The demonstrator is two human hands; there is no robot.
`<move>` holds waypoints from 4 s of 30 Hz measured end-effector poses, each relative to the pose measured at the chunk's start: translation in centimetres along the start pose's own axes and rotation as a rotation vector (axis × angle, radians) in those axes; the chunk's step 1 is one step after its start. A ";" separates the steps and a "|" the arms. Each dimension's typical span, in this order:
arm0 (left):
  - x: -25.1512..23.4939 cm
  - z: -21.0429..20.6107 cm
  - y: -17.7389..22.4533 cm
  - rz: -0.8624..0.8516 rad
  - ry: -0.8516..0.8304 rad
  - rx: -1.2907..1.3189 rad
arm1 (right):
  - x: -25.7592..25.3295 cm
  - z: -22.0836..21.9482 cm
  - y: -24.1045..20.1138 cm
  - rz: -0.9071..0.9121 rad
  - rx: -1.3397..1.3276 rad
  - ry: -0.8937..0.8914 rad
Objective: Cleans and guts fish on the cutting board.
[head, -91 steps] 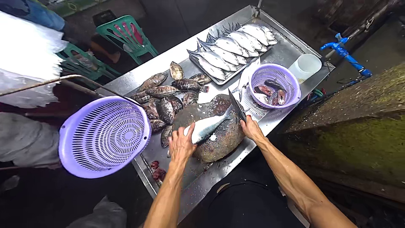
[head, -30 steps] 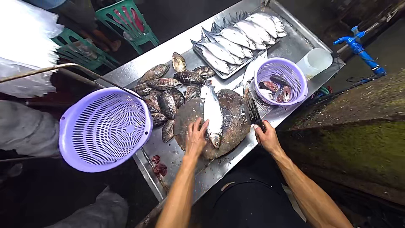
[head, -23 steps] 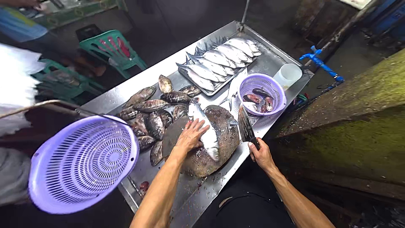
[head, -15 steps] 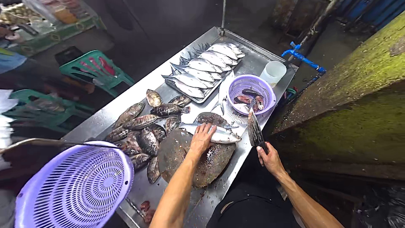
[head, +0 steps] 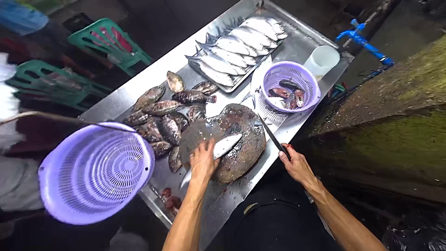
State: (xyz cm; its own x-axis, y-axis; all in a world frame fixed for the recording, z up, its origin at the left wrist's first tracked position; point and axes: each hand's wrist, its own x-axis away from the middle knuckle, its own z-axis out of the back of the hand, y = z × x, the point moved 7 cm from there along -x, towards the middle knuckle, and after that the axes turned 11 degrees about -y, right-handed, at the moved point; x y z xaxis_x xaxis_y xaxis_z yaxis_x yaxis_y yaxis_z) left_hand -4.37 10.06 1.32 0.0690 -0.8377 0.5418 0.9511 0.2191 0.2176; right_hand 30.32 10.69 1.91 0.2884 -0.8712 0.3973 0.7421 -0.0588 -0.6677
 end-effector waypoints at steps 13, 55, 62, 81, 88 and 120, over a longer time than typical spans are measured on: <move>-3.7 -0.4 0.8 -0.128 0.048 0.099 | -0.8 -4.8 -5.8 0.011 0.385 -0.201; -1.0 -6.0 4.0 -0.093 0.513 0.061 | -6.9 2.3 -13.6 -0.050 1.006 -0.890; -1.0 -6.1 3.7 -0.101 0.547 0.087 | -9.5 0.5 -17.3 -0.270 1.011 -1.009; -2.1 -3.2 2.3 -0.193 0.190 0.125 | -4.0 3.3 -22.0 0.071 1.326 -0.609; -2.1 -3.8 2.2 -0.185 0.250 0.132 | -4.8 2.6 -23.4 0.090 1.384 -0.633; -12.1 3.0 -0.8 -0.412 -0.360 0.341 | -5.9 0.4 -11.0 -0.058 0.687 -0.538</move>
State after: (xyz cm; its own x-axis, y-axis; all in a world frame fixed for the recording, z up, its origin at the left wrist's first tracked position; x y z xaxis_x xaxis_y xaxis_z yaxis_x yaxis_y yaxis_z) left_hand -6.87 21.53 -3.01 -0.4430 -0.6796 0.5847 0.7253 0.1116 0.6793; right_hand 20.70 16.71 7.13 0.3569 -0.5174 0.7778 0.9148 0.3623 -0.1788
